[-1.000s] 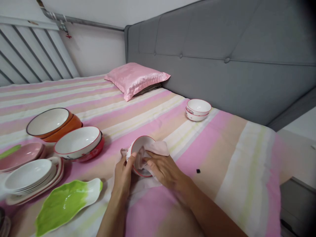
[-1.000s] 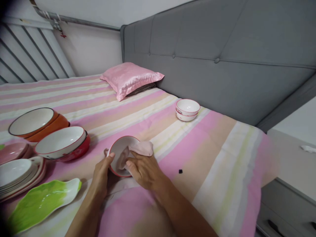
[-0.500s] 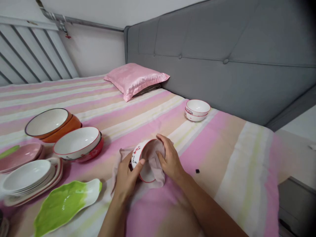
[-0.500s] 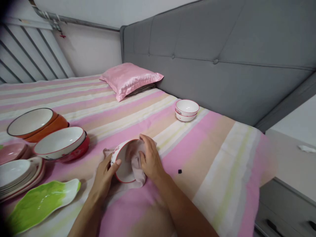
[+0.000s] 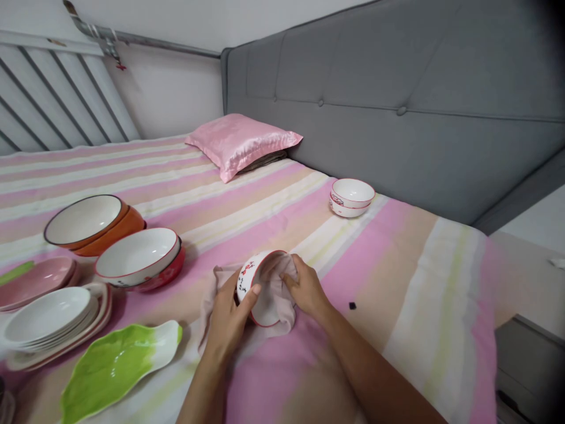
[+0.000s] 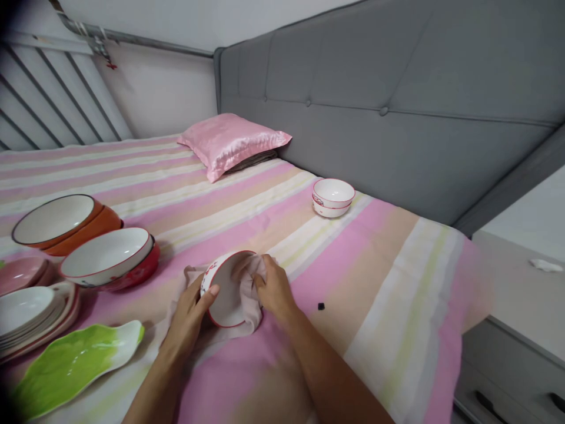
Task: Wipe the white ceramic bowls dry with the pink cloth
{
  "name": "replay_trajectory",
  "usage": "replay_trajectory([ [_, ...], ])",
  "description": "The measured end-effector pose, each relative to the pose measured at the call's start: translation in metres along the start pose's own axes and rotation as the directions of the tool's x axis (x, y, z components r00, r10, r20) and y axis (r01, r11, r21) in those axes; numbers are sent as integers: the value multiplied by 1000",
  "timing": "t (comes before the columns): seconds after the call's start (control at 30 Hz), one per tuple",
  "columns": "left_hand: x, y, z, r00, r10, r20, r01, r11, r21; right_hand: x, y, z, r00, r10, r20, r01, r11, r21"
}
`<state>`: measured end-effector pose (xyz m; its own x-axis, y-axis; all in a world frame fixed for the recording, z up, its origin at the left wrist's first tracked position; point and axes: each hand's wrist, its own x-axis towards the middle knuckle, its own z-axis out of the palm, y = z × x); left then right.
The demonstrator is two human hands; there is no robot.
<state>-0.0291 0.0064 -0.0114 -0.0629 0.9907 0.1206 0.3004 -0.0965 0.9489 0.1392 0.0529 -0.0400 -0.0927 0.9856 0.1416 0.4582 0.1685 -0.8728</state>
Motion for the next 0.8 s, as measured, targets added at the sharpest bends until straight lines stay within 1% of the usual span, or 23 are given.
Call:
replay_trajectory([
  [0.07,0,0,0,1000,-9,13,9,1000,11,-1,-1,-1,1000,14,4,-14,1000,-19],
  [0.23,1,-3,1,993,-3,118,-11,993,115,-1,0,0,997,81,12,-80,996,-42],
  [0.3,0,-2,2,993,-8,119,-12,987,161,-1,-1,0,996,85,18,-84,995,-48],
  [0.4,0,0,4,997,-17,80,0,978,209,-2,-3,1,997,72,-8,-72,993,-93],
  [0.53,-1,4,8,1000,-8,9,6,987,161,-2,-3,3,993,82,-82,-93,986,-141],
  [0.6,-2,6,11,1000,-6,7,5,992,124,-1,-1,2,987,107,-121,-122,983,-133],
  [0.7,-3,8,12,1000,10,27,-12,997,76,0,1,1,976,138,-171,-150,987,-61],
  [0.8,-4,9,12,998,23,53,-25,999,31,1,2,1,974,124,-187,-117,992,49],
])
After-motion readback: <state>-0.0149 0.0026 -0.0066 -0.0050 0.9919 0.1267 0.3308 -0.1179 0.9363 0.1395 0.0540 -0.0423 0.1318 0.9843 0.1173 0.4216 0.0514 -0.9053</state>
